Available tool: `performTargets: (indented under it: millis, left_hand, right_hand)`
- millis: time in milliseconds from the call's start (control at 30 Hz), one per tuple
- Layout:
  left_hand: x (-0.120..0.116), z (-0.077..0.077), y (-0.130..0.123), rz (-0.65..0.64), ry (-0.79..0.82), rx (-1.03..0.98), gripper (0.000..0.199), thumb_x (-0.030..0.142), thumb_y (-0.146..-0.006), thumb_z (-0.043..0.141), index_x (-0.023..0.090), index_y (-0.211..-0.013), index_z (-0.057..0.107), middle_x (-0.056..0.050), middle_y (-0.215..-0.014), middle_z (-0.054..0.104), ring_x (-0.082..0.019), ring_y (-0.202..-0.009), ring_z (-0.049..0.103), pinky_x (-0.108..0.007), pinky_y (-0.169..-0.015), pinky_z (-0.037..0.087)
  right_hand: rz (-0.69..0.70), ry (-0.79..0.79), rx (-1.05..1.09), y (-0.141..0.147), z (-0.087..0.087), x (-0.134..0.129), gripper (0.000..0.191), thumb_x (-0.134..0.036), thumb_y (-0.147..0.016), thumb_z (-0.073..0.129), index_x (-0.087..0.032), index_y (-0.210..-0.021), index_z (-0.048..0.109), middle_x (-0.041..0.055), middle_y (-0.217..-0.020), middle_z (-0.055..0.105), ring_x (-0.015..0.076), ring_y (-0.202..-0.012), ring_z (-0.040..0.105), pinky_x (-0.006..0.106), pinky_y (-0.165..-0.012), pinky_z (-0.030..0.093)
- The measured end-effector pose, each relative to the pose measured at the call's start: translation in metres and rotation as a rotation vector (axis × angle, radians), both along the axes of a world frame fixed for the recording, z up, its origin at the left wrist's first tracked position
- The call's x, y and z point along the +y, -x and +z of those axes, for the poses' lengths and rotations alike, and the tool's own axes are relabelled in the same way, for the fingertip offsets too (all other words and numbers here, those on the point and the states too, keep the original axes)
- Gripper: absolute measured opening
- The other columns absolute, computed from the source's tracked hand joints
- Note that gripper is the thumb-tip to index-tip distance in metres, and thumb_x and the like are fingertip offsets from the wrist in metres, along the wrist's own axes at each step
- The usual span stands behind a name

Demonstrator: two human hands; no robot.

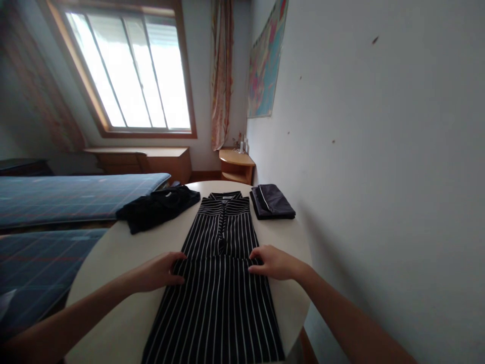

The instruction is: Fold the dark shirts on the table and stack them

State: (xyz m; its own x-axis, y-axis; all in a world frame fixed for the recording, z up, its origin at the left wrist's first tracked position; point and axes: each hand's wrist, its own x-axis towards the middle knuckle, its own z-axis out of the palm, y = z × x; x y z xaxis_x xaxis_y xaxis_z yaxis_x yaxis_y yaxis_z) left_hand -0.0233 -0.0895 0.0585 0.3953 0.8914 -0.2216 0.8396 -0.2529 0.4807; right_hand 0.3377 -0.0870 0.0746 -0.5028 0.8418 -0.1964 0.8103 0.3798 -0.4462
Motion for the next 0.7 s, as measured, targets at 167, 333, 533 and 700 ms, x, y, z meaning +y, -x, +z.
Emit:
performTargets:
  millis: [167,333,533,700]
  left_hand:
    - [0.003,0.01,-0.008,-0.032,-0.007,0.119,0.039,0.046,-0.072,0.069,0.018,-0.099,0.07,-0.008,-0.096,0.072,-0.027,-0.087,0.066,-0.034,-0.073,0.049]
    - [0.005,0.019,-0.021,-0.069,-0.037,0.195,0.028,0.041,-0.07,0.073,0.02,-0.089,0.072,-0.005,-0.089,0.072,-0.026,-0.085,0.066,-0.033,-0.071,0.047]
    - [0.007,0.021,-0.026,-0.083,-0.006,0.127,0.034,0.041,-0.07,0.073,0.022,-0.097,0.07,-0.004,-0.094,0.072,-0.025,-0.087,0.066,-0.032,-0.073,0.048]
    - [0.009,0.025,-0.027,-0.134,0.003,0.134,0.019,0.029,-0.068,0.07,0.02,-0.083,0.064,0.0,-0.083,0.065,-0.021,-0.078,0.061,-0.029,-0.067,0.044]
  right_hand:
    - [-0.022,-0.008,-0.016,0.002,-0.004,0.0,0.037,-0.047,-0.086,0.066,-0.016,-0.104,0.072,0.0086,-0.098,0.071,0.0218,-0.088,0.064,0.029,-0.077,0.044]
    - [-0.034,-0.025,-0.022,0.009,0.0,-0.005,0.039,-0.048,-0.086,0.066,-0.017,-0.107,0.072,0.011,-0.104,0.072,0.0241,-0.092,0.065,0.03,-0.08,0.045]
    - [-0.039,-0.061,-0.027,0.013,-0.003,-0.011,0.034,-0.046,-0.09,0.062,-0.017,-0.105,0.071,0.0097,-0.096,0.073,0.0223,-0.086,0.065,0.028,-0.073,0.043]
    - [-0.018,-0.059,0.008,0.012,0.0,-0.015,0.03,-0.043,-0.091,0.061,-0.018,-0.103,0.07,0.0068,-0.088,0.071,0.0194,-0.077,0.063,0.027,-0.068,0.04]
